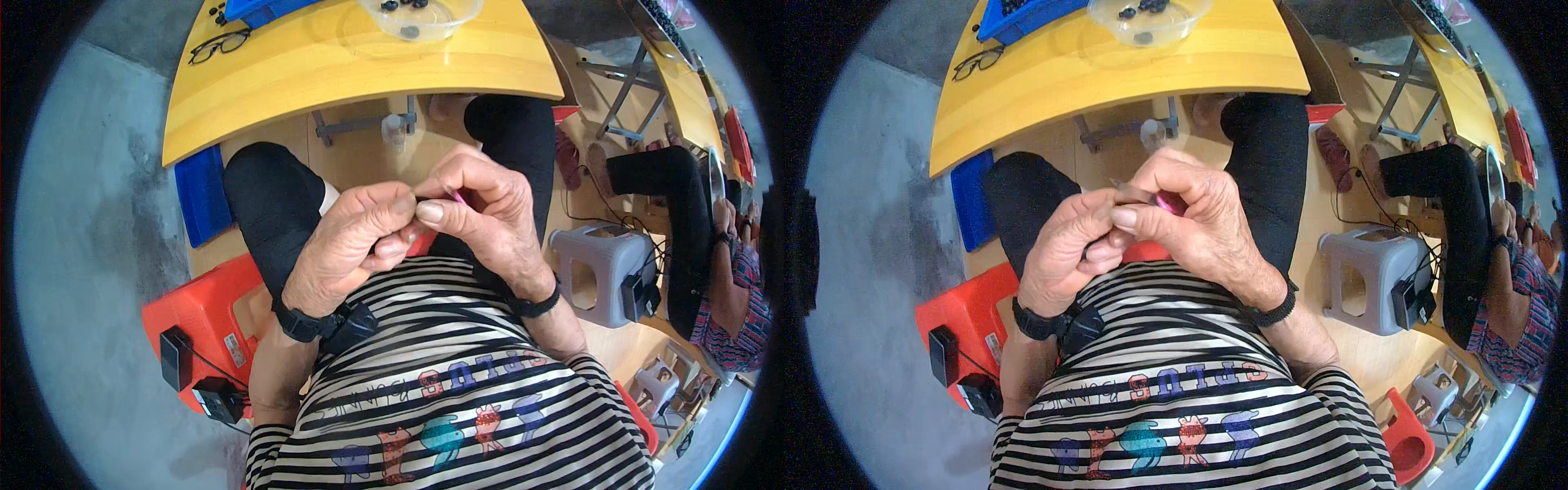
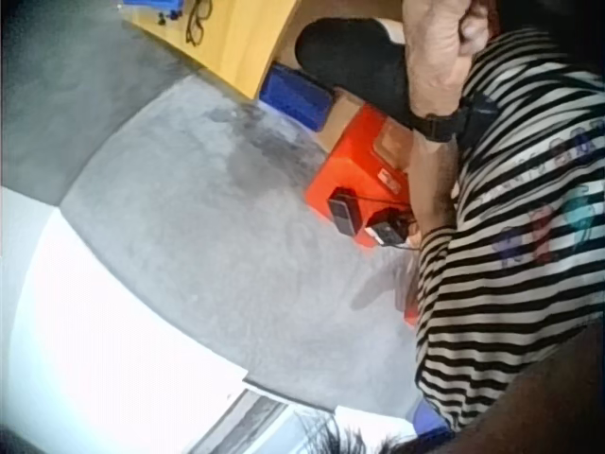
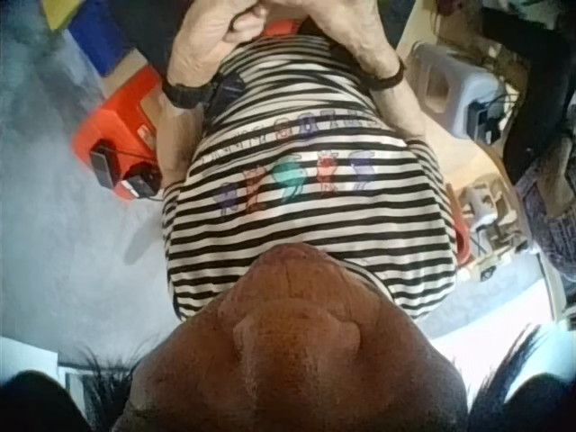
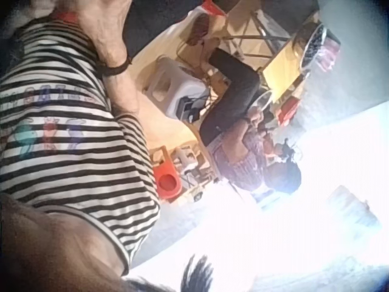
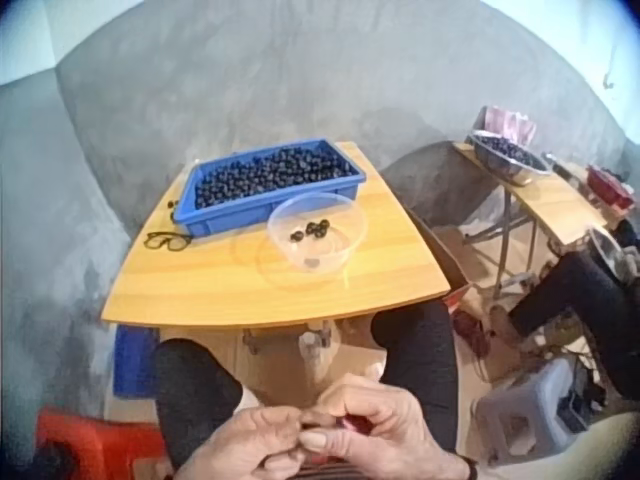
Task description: Trimming excess material from small black rubber spheres using a small blade.
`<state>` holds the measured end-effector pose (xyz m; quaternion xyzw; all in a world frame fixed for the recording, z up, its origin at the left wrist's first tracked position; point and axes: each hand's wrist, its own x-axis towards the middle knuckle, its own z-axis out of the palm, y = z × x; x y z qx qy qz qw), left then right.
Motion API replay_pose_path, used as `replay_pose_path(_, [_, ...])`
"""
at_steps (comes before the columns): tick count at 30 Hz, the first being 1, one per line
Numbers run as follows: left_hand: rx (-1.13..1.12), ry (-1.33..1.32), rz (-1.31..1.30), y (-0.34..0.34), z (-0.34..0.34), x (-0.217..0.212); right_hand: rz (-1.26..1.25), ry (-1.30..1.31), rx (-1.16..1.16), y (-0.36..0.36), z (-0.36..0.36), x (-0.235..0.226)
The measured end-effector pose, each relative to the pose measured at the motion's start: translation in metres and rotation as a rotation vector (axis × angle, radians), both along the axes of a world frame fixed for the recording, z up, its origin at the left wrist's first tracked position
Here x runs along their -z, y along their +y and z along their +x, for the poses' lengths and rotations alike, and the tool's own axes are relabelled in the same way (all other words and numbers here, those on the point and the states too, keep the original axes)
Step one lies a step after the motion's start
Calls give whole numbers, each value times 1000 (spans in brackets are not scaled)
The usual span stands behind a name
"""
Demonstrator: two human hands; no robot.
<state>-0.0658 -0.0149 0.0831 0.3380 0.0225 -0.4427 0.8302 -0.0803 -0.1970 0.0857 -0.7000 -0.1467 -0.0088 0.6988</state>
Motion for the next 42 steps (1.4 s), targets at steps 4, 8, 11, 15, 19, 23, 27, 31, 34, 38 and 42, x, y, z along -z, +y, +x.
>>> replay_pose_path(4, [7,-15,-1,1,3,5,154,193,-42,2,2,-2])
replay_pose_path(8, [6,20,-37,2,5,6,-3,106,-5,4,6,3])
replay_pose_path(11, [-11,46,-49,1,6,6,-80,-42,19,3,8,2])
replay_pose_path(15, [-50,66,-42,1,8,11,-295,-177,43,1,14,-8])
replay_pose_path(19, [-152,129,-86,-1,9,21,-408,-338,145,-4,39,-16])
replay_pose_path(23, [-278,377,-235,6,15,36,-573,-525,395,-17,94,-29])
replay_pose_path(27, [-360,461,-246,7,18,37,-758,-793,478,-36,157,-27])
replay_pose_path(31, [-417,476,-291,9,20,34,-905,-679,487,-35,176,-36])
replay_pose_path(34, [-420,482,-371,10,21,32,-927,-625,466,-32,172,-37])
replay_pose_path(38, [-456,483,-350,7,20,27,-864,-682,419,-29,147,-28])
replay_pose_path(42, [-419,437,-328,6,17,26,-436,-398,-5,1,76,-16])
